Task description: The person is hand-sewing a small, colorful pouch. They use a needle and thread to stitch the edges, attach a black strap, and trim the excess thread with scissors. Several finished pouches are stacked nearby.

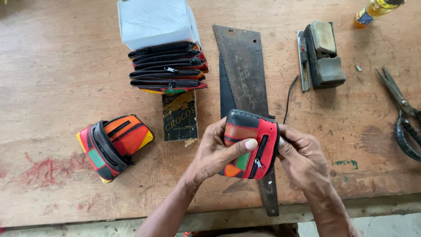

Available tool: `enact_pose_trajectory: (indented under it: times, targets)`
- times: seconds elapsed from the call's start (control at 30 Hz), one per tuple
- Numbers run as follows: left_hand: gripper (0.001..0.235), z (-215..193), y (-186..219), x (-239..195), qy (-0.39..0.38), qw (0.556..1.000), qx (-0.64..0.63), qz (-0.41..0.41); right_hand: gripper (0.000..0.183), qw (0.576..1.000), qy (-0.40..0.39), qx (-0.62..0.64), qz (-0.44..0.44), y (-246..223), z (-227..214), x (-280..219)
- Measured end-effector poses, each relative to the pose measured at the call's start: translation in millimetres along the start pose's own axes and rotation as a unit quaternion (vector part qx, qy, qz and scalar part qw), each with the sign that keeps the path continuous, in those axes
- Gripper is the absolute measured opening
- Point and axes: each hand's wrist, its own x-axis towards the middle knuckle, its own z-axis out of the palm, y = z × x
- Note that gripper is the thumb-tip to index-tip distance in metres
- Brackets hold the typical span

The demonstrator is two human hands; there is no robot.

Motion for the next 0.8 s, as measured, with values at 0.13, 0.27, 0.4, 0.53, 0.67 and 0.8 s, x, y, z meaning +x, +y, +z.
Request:
enact_pose_trajectory:
  times: [0.13, 0.27, 0.4, 0.53, 0.67, 0.8]
  targets:
    - [0.065, 4, 5, -7, 0.028, 0.998, -0.007, 0.052, 0.028, 0.910, 0.089, -0.359, -0.187, -10, 13, 8]
    - [0.069, 10, 7, -19, 0.030, 0.993, 0.074, 0.086, 0.026, 0.805, 0.073, -0.459, -0.368, -12, 17, 16]
    - [0.052, 17, 5, -20, 0.037, 0.988, 0.110, 0.101, 0.018, 0.774, 0.085, -0.487, -0.397, -16, 27, 16]
    - [0.050, 16, 8, -22, 0.038, 0.973, 0.159, 0.165, 0.018, 0.787, 0.060, -0.479, -0.384, -24, 34, 25]
    - [0.063, 3, 16, -27, 0.068, 0.963, 0.206, 0.157, 0.035, 0.877, -0.087, -0.405, -0.244, -36, 29, 32]
    - [0.059, -2, 17, -34, 0.064, 0.963, 0.212, 0.156, 0.051, 0.887, -0.159, -0.394, -0.181, -44, 27, 19]
